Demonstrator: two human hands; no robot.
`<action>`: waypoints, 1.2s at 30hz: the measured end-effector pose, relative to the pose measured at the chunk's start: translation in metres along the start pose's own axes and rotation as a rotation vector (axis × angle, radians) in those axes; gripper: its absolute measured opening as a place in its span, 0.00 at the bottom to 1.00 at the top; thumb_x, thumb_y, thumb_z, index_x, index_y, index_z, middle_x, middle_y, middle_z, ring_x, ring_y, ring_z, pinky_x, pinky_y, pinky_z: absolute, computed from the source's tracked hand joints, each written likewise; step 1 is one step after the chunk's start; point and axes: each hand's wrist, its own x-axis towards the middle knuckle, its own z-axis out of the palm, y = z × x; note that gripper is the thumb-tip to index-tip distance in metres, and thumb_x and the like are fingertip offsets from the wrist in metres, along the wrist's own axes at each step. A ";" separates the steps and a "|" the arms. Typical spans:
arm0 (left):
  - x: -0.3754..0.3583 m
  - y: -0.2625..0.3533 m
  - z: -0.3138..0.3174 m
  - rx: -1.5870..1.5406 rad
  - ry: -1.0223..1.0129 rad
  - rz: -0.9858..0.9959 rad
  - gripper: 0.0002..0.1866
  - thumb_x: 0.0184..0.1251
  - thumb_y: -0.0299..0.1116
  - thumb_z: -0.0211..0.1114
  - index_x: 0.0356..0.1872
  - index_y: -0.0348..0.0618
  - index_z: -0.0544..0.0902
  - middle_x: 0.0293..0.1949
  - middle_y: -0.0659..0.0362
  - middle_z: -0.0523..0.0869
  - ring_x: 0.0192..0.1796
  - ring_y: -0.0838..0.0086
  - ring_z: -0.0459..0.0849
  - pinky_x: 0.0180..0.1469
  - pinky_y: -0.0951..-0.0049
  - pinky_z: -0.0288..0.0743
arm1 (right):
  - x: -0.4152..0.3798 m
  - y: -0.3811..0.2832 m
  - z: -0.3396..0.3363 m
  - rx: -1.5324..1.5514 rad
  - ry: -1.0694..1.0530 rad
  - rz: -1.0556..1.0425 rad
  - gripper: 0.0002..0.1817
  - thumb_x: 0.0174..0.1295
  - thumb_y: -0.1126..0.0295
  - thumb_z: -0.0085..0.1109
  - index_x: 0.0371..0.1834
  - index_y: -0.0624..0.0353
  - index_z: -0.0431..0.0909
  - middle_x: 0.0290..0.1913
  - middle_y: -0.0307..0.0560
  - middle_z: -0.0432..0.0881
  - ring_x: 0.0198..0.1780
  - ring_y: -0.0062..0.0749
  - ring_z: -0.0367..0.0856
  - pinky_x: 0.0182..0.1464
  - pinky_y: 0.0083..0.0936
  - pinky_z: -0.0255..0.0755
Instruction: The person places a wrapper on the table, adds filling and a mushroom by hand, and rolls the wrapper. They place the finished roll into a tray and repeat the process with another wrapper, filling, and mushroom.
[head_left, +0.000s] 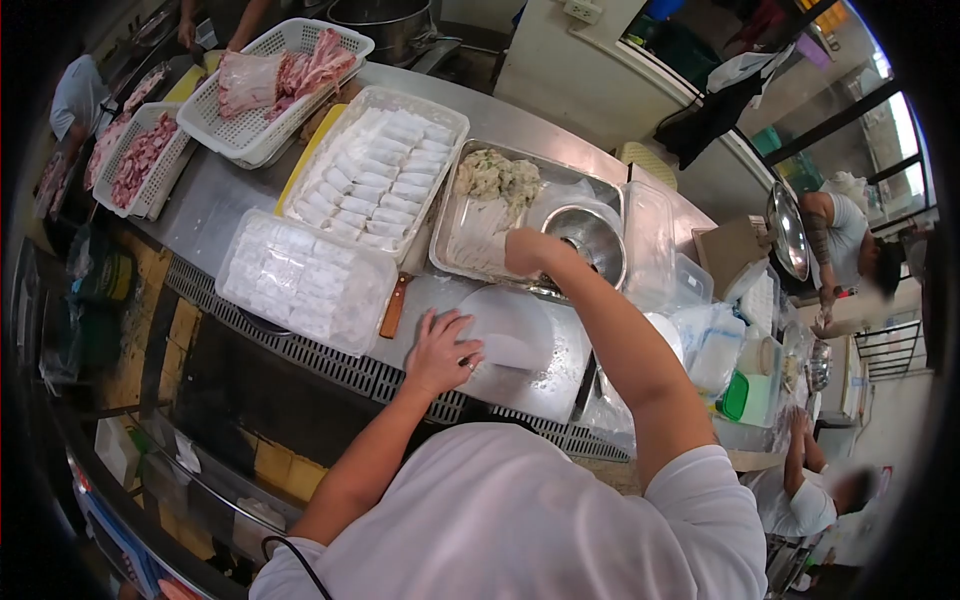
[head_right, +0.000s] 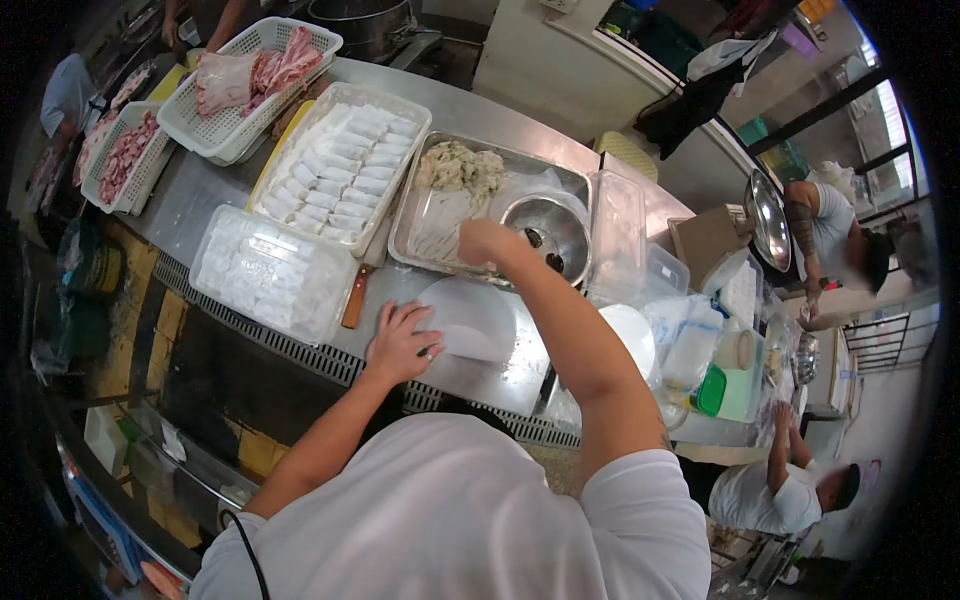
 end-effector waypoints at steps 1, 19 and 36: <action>0.000 -0.001 0.001 -0.003 0.000 0.001 0.12 0.65 0.47 0.80 0.45 0.59 0.98 0.70 0.57 0.87 0.79 0.57 0.77 0.85 0.34 0.58 | -0.007 -0.002 0.009 -0.047 0.016 -0.024 0.18 0.60 0.66 0.67 0.45 0.68 0.95 0.46 0.67 0.95 0.46 0.62 0.95 0.53 0.48 0.88; -0.003 -0.003 0.001 -0.010 -0.004 -0.001 0.11 0.65 0.43 0.79 0.46 0.58 0.99 0.70 0.58 0.87 0.79 0.57 0.76 0.86 0.33 0.56 | -0.016 -0.023 0.002 0.938 -0.021 -0.133 0.14 0.72 0.69 0.67 0.51 0.68 0.94 0.43 0.49 0.94 0.39 0.34 0.89 0.43 0.34 0.85; 0.001 -0.007 -0.001 -0.056 -0.018 -0.042 0.15 0.61 0.35 0.78 0.50 0.48 0.94 0.70 0.58 0.88 0.78 0.57 0.77 0.88 0.37 0.54 | -0.149 -0.064 0.180 0.289 0.675 -0.266 0.17 0.63 0.77 0.66 0.55 0.60 0.91 0.58 0.58 0.89 0.63 0.56 0.83 0.65 0.42 0.81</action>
